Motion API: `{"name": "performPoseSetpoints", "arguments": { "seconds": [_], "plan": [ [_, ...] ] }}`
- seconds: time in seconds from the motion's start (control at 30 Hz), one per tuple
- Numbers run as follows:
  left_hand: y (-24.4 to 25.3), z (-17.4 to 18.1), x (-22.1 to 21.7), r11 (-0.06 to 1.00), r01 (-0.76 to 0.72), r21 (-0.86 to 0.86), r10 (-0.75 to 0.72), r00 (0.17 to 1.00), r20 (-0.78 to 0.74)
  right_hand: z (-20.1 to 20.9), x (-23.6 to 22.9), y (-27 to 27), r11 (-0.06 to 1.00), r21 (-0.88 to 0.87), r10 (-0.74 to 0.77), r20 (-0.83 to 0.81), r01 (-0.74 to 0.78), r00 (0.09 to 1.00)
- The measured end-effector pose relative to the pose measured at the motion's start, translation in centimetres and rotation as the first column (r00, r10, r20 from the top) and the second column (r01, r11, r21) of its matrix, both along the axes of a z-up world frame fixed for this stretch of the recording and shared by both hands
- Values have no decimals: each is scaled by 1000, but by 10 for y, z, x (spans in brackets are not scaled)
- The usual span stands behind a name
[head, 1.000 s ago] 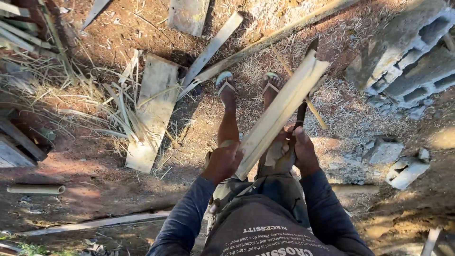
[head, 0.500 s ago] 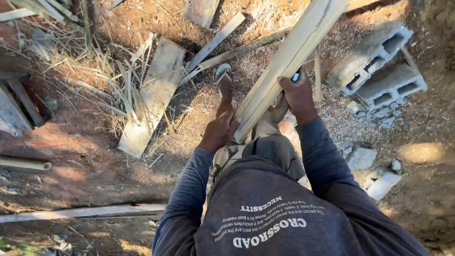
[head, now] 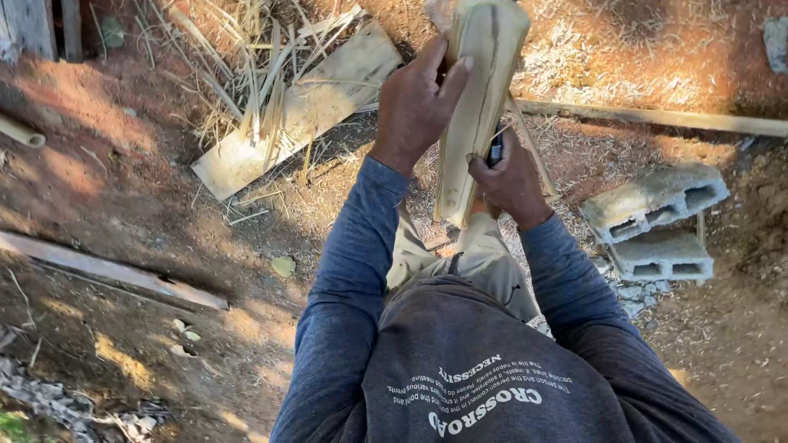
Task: The recorder uses a machete to split and shave pieces of bamboo outdoors.
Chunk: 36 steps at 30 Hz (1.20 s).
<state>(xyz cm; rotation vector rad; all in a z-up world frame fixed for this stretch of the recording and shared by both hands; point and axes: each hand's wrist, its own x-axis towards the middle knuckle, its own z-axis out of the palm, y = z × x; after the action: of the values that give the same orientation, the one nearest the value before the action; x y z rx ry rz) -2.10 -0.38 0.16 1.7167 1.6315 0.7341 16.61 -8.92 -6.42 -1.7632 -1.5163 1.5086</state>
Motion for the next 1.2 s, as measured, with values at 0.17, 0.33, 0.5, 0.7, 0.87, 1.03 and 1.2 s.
{"name": "performPoseSetpoints", "arguments": {
  "seconds": [0.17,0.33,0.5,0.7,0.87,1.03,1.2],
  "plan": [
    [-44,17,-106,998,30,-53,-28,999,42,-5,-69,0,987,3,161,4,-161,987],
    [-82,12,-205,984,-114,-140,131,984,121,-7,-167,7,961,-65,273,99,-267,957],
    [-106,2,-282,903,-427,38,413,890,193,-21,-257,12,920,255,258,177,-297,950],
    [-107,14,-340,844,-533,57,518,839,168,16,-329,27,956,-89,293,285,-279,912],
    [-107,22,-362,865,-468,179,463,883,73,30,-337,39,884,105,453,41,-455,891],
    [-101,15,-364,914,-350,205,356,934,8,55,-361,69,914,113,394,-34,-389,918],
    [-83,9,-338,924,-347,164,350,937,9,25,-347,99,882,307,410,-122,-359,904]
  ]
}}
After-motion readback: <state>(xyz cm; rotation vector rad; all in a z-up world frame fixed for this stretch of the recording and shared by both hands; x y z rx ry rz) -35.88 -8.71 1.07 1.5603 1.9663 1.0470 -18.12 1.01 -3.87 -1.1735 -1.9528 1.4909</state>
